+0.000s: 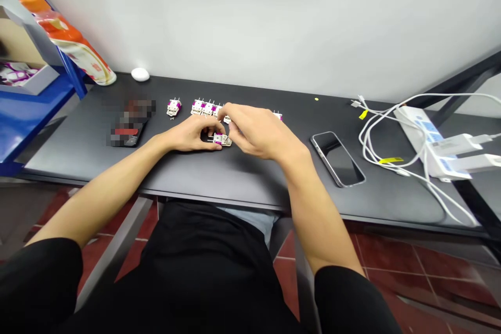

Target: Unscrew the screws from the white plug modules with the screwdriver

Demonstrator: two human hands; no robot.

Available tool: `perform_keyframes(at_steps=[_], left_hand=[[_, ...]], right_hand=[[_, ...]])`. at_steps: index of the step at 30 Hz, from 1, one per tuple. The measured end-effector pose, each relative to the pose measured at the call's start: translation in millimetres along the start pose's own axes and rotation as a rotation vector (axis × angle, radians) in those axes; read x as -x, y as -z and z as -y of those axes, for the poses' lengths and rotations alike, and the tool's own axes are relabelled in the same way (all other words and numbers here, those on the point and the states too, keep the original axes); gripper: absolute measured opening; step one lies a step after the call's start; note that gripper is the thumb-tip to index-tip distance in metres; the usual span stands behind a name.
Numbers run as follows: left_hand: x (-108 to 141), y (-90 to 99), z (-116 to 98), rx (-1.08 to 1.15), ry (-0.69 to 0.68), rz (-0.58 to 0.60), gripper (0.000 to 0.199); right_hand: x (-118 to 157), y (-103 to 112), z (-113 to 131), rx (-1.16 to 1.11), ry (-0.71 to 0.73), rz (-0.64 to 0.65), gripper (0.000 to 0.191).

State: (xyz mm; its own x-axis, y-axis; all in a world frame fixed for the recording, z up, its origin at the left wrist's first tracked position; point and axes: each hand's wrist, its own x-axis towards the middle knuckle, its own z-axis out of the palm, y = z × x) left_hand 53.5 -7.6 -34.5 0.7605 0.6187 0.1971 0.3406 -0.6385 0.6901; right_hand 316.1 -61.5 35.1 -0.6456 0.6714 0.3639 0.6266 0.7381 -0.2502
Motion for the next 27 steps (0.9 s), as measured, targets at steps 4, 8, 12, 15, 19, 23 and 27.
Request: perform_keyframes(at_steps=[4, 8, 12, 15, 19, 23, 27], left_hand=[[0.0, -0.5, 1.0, 0.002, -0.005, 0.003, 0.033], [0.3, -0.8, 0.1, 0.003, -0.005, -0.001, 0.034], [0.5, -1.3, 0.1, 0.010, -0.027, -0.016, 0.031], [0.8, -1.7, 1.2, 0.009, -0.058, -0.041, 0.031], [1.0, -1.6, 1.7, 0.013, -0.072, -0.036, 0.029], [0.8, -1.6, 1.8, 0.014, -0.078, -0.039, 0.029], [0.9, -1.4, 1.7, -0.007, -0.053, -0.031, 0.031]], right_hand=[[-0.4, 2.0, 0.2, 0.050, -0.038, 0.053, 0.026], [0.0, 2.2, -1.2, 0.039, -0.030, 0.032, 0.029], [0.8, 2.6, -0.5, -0.002, 0.038, 0.029, 0.028], [0.6, 2.6, -0.2, 0.065, -0.007, 0.050, 0.021], [0.6, 1.5, 0.0, 0.061, -0.007, 0.027, 0.024], [0.7, 1.0, 1.1, 0.039, 0.026, 0.011, 0.024], [0.6, 1.0, 0.3, 0.110, -0.049, 0.048, 0.023]])
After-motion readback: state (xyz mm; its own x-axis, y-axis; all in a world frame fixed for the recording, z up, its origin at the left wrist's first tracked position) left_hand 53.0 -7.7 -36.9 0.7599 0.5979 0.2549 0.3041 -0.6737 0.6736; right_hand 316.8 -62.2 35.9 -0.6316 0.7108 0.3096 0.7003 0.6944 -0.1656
